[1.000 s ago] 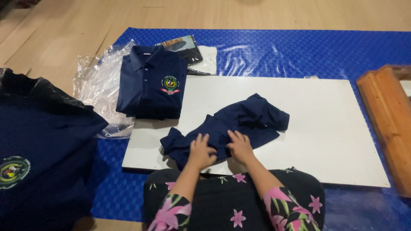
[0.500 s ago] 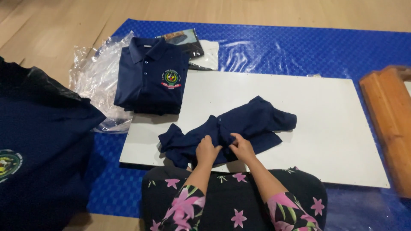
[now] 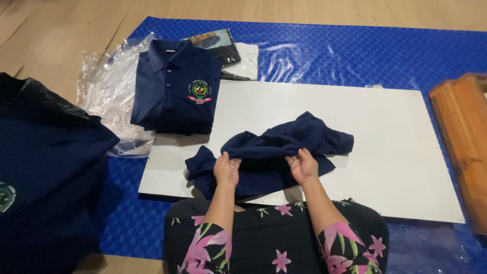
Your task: The person folds a navy blue polo shirt on a white board placed on a blue mat. They smooth the fabric, fold the sleeves and body, and place the folded shirt next to a stack of similar shirts.
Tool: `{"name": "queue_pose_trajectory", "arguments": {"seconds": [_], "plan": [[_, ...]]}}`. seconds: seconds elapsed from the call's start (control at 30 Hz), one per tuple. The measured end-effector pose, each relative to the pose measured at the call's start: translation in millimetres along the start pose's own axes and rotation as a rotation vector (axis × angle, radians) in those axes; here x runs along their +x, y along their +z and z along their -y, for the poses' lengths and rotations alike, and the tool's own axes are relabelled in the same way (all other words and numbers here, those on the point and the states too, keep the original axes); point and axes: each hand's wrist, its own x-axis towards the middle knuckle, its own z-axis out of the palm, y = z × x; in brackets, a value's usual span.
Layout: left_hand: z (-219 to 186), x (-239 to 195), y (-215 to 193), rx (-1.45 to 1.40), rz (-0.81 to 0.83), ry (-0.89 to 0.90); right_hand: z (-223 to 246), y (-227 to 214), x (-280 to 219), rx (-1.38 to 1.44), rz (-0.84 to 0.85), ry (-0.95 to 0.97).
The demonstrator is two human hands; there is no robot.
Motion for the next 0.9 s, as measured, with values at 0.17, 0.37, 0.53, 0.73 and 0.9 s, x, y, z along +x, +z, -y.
{"name": "queue_pose_trajectory", "arguments": {"seconds": [0.17,0.37,0.53,0.73,0.9], "plan": [[-12,-16,15,-0.113,0.09,0.055,9,5,-3,0.122,0.071,-0.038],[-8,-5,4,0.51,-0.109,0.054,19,63,-55,-0.279,-0.082,0.069],[-14,-32,15,1.334,-0.301,0.315,-16,17,-18,-1.06,-0.305,0.005],[-12,-67,36,1.751,-0.045,0.637,-21,17,-30,-1.733,-0.077,-0.847],[18,-65,24,2.205,0.611,0.889,-22,17,-32,-1.906,-0.021,-0.69]]}}
